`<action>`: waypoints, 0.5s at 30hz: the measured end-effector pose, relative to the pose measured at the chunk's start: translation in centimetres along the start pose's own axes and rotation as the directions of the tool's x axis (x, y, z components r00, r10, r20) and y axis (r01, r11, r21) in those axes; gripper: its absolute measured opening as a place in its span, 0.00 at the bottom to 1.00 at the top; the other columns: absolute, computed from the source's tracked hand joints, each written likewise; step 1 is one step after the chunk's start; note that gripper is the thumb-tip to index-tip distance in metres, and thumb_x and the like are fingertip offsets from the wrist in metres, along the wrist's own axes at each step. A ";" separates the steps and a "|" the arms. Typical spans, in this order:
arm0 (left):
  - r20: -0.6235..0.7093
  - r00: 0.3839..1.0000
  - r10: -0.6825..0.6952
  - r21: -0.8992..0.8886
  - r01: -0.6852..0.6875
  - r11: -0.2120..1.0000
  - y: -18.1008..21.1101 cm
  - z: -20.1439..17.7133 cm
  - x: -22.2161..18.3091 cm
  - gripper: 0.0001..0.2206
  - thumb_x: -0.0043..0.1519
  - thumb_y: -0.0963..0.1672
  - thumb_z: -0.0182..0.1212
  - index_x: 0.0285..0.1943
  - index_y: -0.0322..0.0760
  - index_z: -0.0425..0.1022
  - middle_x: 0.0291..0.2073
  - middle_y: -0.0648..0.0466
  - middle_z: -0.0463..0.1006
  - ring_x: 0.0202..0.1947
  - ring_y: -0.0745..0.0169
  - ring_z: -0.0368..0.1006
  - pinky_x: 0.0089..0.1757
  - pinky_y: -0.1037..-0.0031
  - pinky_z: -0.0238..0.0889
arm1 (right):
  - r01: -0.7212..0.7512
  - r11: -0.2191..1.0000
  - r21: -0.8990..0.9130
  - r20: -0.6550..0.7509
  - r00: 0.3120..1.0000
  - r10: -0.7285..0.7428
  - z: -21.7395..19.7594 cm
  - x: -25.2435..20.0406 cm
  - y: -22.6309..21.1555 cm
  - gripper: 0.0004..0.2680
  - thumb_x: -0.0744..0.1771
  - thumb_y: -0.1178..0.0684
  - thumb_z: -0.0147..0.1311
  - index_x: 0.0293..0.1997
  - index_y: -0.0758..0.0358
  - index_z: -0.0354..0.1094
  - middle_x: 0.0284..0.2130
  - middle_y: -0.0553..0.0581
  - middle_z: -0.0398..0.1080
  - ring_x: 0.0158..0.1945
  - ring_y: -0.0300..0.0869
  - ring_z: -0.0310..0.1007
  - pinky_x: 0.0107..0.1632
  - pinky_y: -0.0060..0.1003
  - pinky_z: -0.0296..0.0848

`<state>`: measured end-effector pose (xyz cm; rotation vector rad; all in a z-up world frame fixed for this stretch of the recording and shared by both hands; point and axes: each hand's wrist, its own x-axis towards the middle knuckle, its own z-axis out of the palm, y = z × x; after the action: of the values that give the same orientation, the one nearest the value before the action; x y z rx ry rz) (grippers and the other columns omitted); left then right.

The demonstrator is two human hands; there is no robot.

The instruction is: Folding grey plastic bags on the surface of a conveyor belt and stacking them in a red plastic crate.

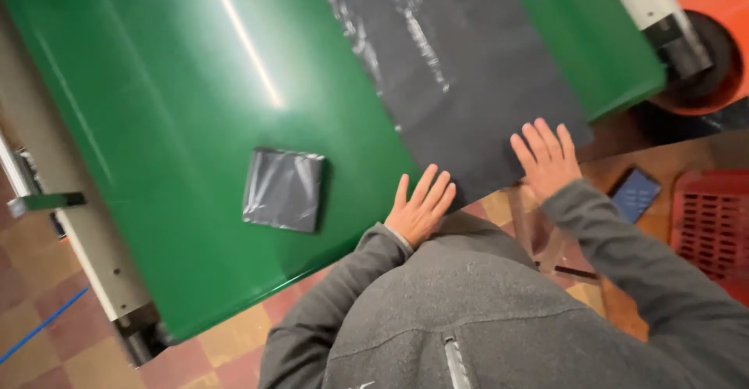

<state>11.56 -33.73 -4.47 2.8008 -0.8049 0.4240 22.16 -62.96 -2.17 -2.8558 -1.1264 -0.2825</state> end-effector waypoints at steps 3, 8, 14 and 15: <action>0.100 0.994 -0.033 0.139 0.019 0.990 0.4 1.3 2.6 0.29 0.58 0.47 0.62 0.72 0.43 0.66 0.74 0.53 0.60 0.77 0.51 0.52 0.65 0.43 0.50 | 0.042 0.995 -0.089 0.043 0.998 -0.039 3.1 -1.0 6.5 0.32 0.51 0.51 0.70 0.61 0.61 0.64 0.61 0.62 0.63 0.70 0.55 0.59 0.70 0.58 0.58; 0.109 0.992 -0.063 -0.186 0.082 0.979 -0.9 0.3 4.4 0.25 0.55 0.48 0.63 0.61 0.37 0.71 0.64 0.49 0.69 0.68 0.47 0.62 0.57 0.51 0.60 | 0.122 0.977 0.176 0.170 0.974 -0.152 1.5 0.5 11.7 0.21 0.54 0.56 0.65 0.50 0.57 0.68 0.53 0.54 0.69 0.66 0.50 0.65 0.63 0.50 0.64; 0.306 0.901 -0.306 -0.652 0.433 0.622 -3.8 -4.1 6.1 0.06 0.64 0.44 0.63 0.44 0.36 0.77 0.34 0.49 0.78 0.36 0.51 0.75 0.38 0.66 0.68 | -0.041 0.849 0.527 0.373 0.909 -0.188 -2.6 7.5 15.9 0.08 0.62 0.53 0.61 0.43 0.52 0.73 0.36 0.52 0.77 0.43 0.47 0.77 0.44 0.41 0.73; 0.370 0.862 -0.347 -0.749 0.498 0.437 -4.5 -5.8 6.7 0.06 0.63 0.42 0.62 0.42 0.33 0.76 0.28 0.48 0.75 0.28 0.54 0.73 0.33 0.68 0.67 | -0.061 0.804 0.591 0.378 0.902 -0.210 -3.8 9.6 16.3 0.08 0.63 0.51 0.60 0.44 0.53 0.74 0.34 0.53 0.78 0.37 0.48 0.79 0.39 0.40 0.74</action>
<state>18.20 -31.72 2.71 1.9786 -0.1608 -0.2544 39.58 -68.88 3.55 -2.3432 -1.1265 0.6299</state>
